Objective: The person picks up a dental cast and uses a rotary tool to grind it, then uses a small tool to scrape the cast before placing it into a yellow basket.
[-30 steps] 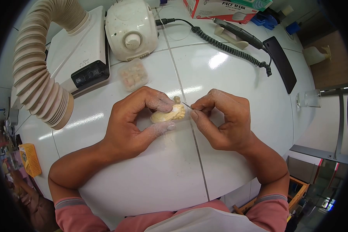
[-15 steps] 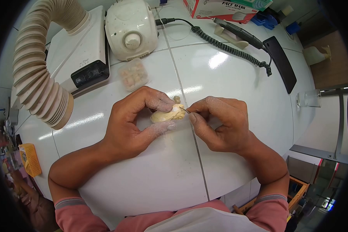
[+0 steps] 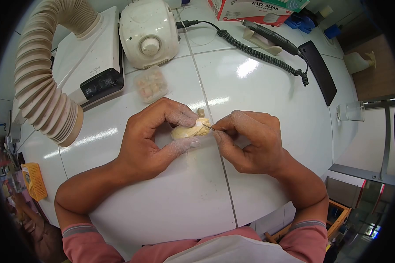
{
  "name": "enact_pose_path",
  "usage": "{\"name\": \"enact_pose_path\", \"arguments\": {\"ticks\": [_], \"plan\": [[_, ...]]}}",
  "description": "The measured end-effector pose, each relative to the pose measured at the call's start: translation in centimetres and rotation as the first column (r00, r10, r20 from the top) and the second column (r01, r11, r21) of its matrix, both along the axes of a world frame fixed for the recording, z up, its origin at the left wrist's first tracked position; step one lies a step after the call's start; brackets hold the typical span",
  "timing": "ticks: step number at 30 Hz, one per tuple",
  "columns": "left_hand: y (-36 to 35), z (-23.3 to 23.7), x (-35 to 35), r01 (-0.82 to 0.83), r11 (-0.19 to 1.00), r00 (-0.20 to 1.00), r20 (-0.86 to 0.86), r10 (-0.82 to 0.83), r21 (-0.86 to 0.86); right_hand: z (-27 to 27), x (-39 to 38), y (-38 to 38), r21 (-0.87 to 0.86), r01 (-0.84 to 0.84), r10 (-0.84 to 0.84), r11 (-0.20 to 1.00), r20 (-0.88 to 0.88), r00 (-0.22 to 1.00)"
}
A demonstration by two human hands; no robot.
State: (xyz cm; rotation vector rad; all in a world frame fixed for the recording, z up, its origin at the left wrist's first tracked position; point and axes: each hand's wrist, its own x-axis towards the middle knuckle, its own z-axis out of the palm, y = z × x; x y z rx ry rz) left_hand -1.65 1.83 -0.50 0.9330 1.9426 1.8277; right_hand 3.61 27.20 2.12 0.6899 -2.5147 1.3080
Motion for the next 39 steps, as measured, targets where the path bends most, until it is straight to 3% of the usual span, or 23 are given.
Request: {"name": "enact_pose_path", "arguments": {"ticks": [17, 23, 39], "plan": [[0.04, 0.06, -0.01, -0.001, 1.000, 1.000, -0.008, 0.001, -0.001, -0.08, 0.11, -0.11, -0.007, 0.003, -0.003, 1.000, -0.002, 1.000], [0.04, 0.00, 0.02, 0.002, 1.000, 1.000, -0.007, -0.002, -0.001, 0.03, -0.10, 0.04, -0.032, 0.084, -0.084, 0.996, -0.003, 0.996], [-0.03, -0.10, -0.08, 0.008, 1.000, 0.999, -0.032, -0.008, -0.001, 0.06, 0.16, -0.11, -0.009, 0.010, -0.010, 1.000, 0.001, 1.000]]}}
